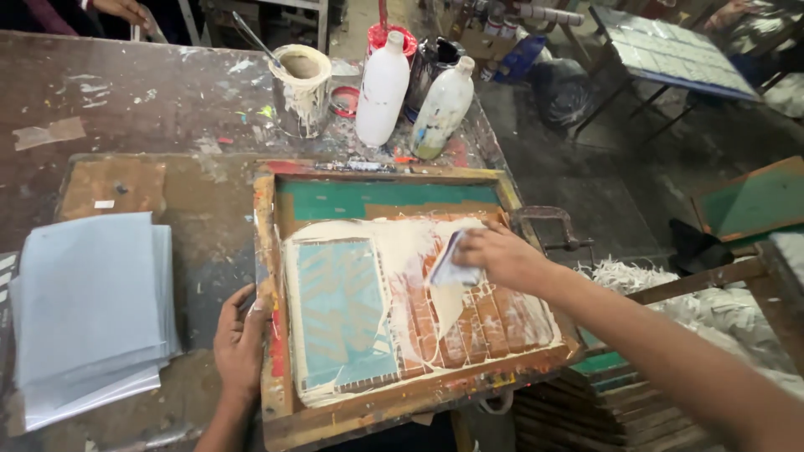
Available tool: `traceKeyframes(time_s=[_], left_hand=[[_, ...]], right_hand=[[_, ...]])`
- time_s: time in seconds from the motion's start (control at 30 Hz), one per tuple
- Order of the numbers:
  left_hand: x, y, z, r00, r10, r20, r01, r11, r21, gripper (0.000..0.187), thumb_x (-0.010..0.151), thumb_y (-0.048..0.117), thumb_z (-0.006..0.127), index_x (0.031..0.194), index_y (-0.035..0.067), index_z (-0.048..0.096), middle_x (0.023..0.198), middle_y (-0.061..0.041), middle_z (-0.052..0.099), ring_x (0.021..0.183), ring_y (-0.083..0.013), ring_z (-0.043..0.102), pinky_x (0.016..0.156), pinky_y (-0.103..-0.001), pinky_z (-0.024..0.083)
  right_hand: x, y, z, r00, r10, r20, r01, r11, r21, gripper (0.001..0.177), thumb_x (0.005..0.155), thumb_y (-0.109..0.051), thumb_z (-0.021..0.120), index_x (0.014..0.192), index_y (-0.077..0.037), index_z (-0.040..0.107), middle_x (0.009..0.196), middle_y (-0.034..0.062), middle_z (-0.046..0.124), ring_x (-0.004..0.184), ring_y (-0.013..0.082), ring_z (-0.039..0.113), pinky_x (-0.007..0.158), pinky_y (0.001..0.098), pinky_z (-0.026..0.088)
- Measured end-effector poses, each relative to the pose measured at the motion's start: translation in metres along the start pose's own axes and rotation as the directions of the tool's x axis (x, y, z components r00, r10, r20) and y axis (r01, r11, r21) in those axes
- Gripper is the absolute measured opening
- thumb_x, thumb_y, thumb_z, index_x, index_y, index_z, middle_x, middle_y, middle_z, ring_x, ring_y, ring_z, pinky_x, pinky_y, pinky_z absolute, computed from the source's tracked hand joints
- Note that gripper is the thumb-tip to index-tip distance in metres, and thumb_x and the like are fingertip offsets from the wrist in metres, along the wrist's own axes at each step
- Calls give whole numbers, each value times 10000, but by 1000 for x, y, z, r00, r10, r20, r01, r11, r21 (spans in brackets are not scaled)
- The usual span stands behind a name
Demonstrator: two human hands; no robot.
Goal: The person performs screen printing on a stack of light blue fabric pieces. They use a squeegee to pull white ink across a screen frame, then lift the screen to reveal the printed design. The person periodically adds more ink to the screen and wipes the squeegee with a cloth.
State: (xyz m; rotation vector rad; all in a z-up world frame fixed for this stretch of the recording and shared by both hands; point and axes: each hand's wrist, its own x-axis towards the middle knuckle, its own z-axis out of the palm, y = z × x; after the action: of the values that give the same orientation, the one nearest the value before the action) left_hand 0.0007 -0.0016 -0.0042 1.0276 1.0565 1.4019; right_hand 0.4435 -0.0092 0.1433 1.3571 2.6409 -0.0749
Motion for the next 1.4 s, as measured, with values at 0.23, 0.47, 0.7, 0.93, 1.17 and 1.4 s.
traceKeyframes(time_s=[0.23, 0.47, 0.7, 0.93, 1.17, 1.4], left_hand=[[1, 0, -1, 1000, -19, 2, 19, 1000, 4, 408, 1017, 112, 578, 1398, -26, 532, 1159, -100, 701, 984, -108, 637, 851, -258, 520], [2, 5, 0, 1000, -18, 9, 18, 1000, -15, 408, 1005, 136, 615, 1374, -20, 542, 1099, -93, 717, 946, -88, 643, 815, -245, 523], [5, 6, 1, 1000, 3, -9, -2, 997, 77, 415, 991, 157, 641, 1361, -16, 568, 1041, -79, 732, 911, -100, 647, 790, -252, 531], [6, -11, -7, 998, 49, 29, -51, 997, 58, 425, 967, 97, 597, 1378, 1, 553, 1102, -101, 715, 973, -119, 649, 857, -276, 532], [5, -7, -5, 998, 37, 42, -41, 996, 85, 434, 964, 107, 585, 1383, -2, 546, 1110, -95, 724, 973, -123, 664, 857, -277, 538], [4, -11, -7, 1000, 23, 21, -24, 999, 37, 442, 979, 107, 596, 1400, -16, 541, 1065, -98, 706, 922, -112, 637, 811, -259, 524]], right_hand=[[-9, -23, -2, 761, 559, 329, -596, 802, 17, 516, 954, -185, 554, 1470, -202, 558, 1225, 144, 635, 1108, 263, 630, 973, 398, 512], [-43, -24, 85, 567, 693, 446, -819, 414, 398, 537, 991, -448, 563, 1187, 43, 657, 974, 227, 764, 876, 320, 756, 847, 431, 567], [15, 60, 88, 657, 690, 304, -645, 304, 701, 469, 989, -356, 504, 1095, 68, 672, 869, 208, 738, 741, 336, 733, 707, 462, 588], [-13, -92, 7, 547, 574, 609, -831, 459, 313, 942, 905, -261, 624, 1659, -176, 66, 922, 166, 717, 737, 305, 718, 634, 403, 628], [44, 4, 51, 569, 717, 402, -657, 104, 746, 621, 1056, -478, 459, 1212, 96, 637, 858, 175, 737, 639, 242, 741, 521, 355, 594], [9, -83, 34, 634, 546, 547, -760, 569, 313, 523, 1027, -484, 484, 1087, 3, 665, 816, 148, 726, 597, 195, 675, 670, 407, 613]])
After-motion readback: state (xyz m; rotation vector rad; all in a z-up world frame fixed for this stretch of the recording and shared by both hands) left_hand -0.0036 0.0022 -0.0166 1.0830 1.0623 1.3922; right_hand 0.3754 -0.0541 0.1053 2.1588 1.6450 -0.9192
